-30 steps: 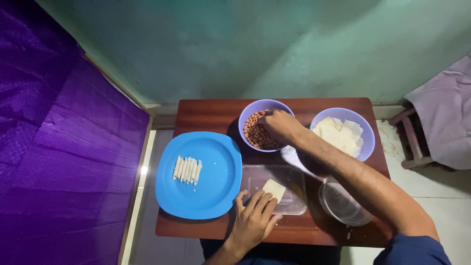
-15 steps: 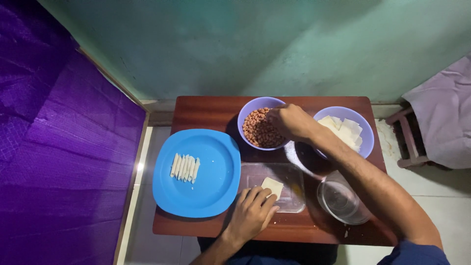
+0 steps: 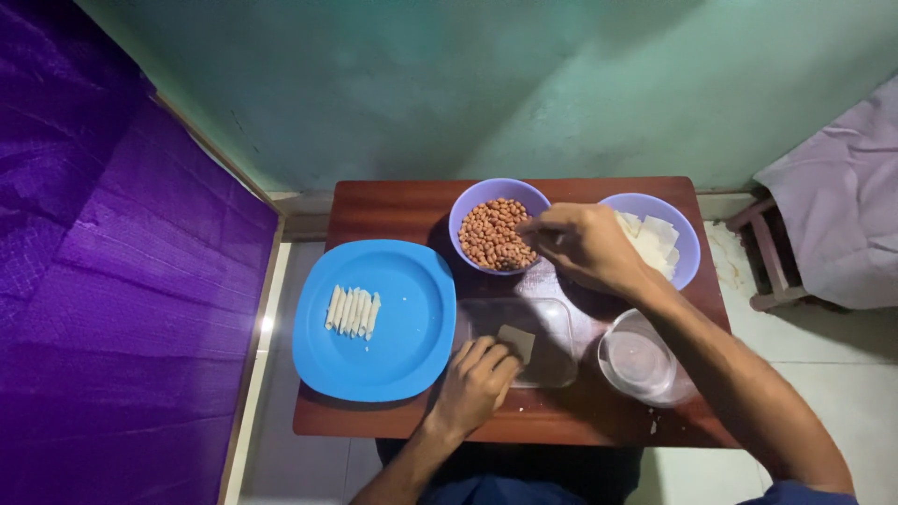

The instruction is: The person places peanuts onto small square pieces of dough, rolls the dough around the peanuts to form small tubes, and places the tubes on a blue plate.

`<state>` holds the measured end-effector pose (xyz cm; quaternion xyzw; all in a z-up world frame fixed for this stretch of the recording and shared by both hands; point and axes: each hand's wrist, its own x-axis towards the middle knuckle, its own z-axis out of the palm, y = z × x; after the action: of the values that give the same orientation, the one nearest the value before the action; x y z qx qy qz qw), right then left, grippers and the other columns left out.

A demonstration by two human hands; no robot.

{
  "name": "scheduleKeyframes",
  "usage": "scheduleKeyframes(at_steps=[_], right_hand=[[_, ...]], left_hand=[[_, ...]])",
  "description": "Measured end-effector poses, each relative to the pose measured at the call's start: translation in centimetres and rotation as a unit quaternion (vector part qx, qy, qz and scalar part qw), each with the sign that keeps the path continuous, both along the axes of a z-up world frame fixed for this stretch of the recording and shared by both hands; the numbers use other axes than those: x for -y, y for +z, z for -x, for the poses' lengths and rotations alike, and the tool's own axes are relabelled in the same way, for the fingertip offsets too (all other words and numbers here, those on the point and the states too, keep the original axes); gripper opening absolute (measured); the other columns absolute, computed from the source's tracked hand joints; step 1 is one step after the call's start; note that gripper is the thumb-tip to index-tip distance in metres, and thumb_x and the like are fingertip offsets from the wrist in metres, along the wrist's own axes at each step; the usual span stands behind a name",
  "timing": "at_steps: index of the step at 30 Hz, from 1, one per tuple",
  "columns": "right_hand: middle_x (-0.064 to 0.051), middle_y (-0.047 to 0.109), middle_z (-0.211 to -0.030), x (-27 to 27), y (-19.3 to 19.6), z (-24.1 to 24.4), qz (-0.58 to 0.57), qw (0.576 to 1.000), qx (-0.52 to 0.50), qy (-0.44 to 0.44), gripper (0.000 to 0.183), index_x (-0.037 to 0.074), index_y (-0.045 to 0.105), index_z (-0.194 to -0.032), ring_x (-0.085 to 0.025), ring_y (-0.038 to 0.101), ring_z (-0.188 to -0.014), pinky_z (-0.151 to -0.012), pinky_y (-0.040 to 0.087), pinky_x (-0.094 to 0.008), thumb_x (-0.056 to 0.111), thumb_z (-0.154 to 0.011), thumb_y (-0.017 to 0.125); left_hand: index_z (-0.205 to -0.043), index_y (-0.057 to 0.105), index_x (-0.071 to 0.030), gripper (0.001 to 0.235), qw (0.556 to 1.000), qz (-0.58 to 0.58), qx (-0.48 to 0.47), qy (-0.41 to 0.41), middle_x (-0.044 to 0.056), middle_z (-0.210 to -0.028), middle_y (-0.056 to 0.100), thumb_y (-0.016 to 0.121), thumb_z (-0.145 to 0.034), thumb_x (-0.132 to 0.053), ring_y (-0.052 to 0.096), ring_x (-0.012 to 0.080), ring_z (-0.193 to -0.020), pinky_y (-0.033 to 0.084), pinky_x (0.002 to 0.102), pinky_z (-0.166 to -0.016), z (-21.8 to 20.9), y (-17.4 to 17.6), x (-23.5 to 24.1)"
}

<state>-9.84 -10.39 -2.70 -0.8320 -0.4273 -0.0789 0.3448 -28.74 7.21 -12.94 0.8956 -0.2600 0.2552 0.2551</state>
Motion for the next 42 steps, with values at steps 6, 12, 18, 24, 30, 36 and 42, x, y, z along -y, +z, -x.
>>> scheduleKeyframes(at_steps=[6,12,18,24,30,36,42], right_hand=[[0.001,0.074,-0.081,3.6,-1.6,7.9,0.052,0.987,0.106,-0.109,0.006,0.021,0.076,-0.094,-0.016,0.067,-0.066,-0.053,0.048,-0.036,0.027,-0.093,0.075],[-0.007,0.08,-0.108,3.1,-8.4,15.8,-0.095,0.99,-0.034,-0.097,0.03,0.012,0.075,-0.114,-0.02,0.077,-0.091,-0.081,0.06,-0.03,0.002,-0.087,0.073],[-0.003,0.077,-0.092,2.3,-12.6,16.9,-0.071,0.973,-0.092,-0.201,0.025,0.021,0.078,-0.103,-0.028,0.073,-0.088,-0.079,0.059,-0.04,0.006,-0.084,0.071],[0.0,0.073,-0.084,2.1,-14.9,15.7,-0.076,0.974,-0.057,-0.205,0.008,0.022,0.08,-0.096,-0.024,0.069,-0.084,-0.077,0.057,-0.034,0.019,-0.088,0.078],[-0.004,0.071,-0.091,1.9,-14.1,15.7,-0.018,0.981,-0.072,-0.177,0.021,0.021,0.078,-0.101,-0.026,0.066,-0.087,-0.08,0.057,-0.038,0.009,-0.084,0.074],[-0.007,0.069,-0.096,2.2,-14.4,15.5,0.019,0.987,-0.082,-0.139,0.024,0.019,0.076,-0.106,-0.03,0.064,-0.091,-0.082,0.056,-0.042,0.009,-0.085,0.07],[-0.007,0.068,-0.1,3.1,-14.6,15.1,0.004,0.993,-0.077,-0.084,0.026,0.017,0.075,-0.107,-0.031,0.063,-0.091,-0.082,0.055,-0.042,0.013,-0.081,0.074]], left_hand=[[-0.092,0.066,-0.006,0.01,0.999,-0.005,0.05,0.003,0.009,-0.095,0.065,0.067,-0.091,0.003,0.065,0.0293,-0.094,0.053,0.04,-0.072,0.1,-1.1,0.0],[-0.101,0.072,0.001,0.036,0.999,0.025,-0.021,-0.028,0.012,-0.105,0.07,0.065,-0.069,0.015,0.063,0.0308,-0.099,0.054,0.042,-0.083,-0.1,-1.9,-0.4],[-0.093,0.074,-0.008,0.005,0.999,0.032,-0.002,0.001,0.004,-0.094,0.071,0.074,-0.093,-0.013,0.07,0.0246,-0.099,0.058,0.035,-0.083,-0.1,-3.0,-0.2],[-0.091,0.075,-0.007,0.008,0.998,0.062,-0.015,0.001,0.006,-0.093,0.072,0.076,-0.093,-0.014,0.072,0.0247,-0.098,0.059,0.034,-0.083,-0.3,-2.8,-0.3],[-0.092,0.076,-0.007,0.008,0.997,0.074,-0.016,0.01,0.006,-0.091,0.072,0.076,-0.094,-0.015,0.073,0.0248,-0.096,0.061,0.033,-0.083,0.0,-2.7,0.0],[-0.094,0.076,-0.007,0.007,0.996,0.079,-0.036,0.009,0.007,-0.093,0.072,0.076,-0.093,-0.014,0.072,0.0252,-0.098,0.061,0.034,-0.085,0.2,-2.5,0.0],[-0.094,0.076,-0.006,0.008,0.995,0.088,-0.045,0.013,0.007,-0.094,0.072,0.078,-0.09,-0.012,0.072,0.0273,-0.101,0.061,0.036,-0.087,0.5,-2.4,0.0]])
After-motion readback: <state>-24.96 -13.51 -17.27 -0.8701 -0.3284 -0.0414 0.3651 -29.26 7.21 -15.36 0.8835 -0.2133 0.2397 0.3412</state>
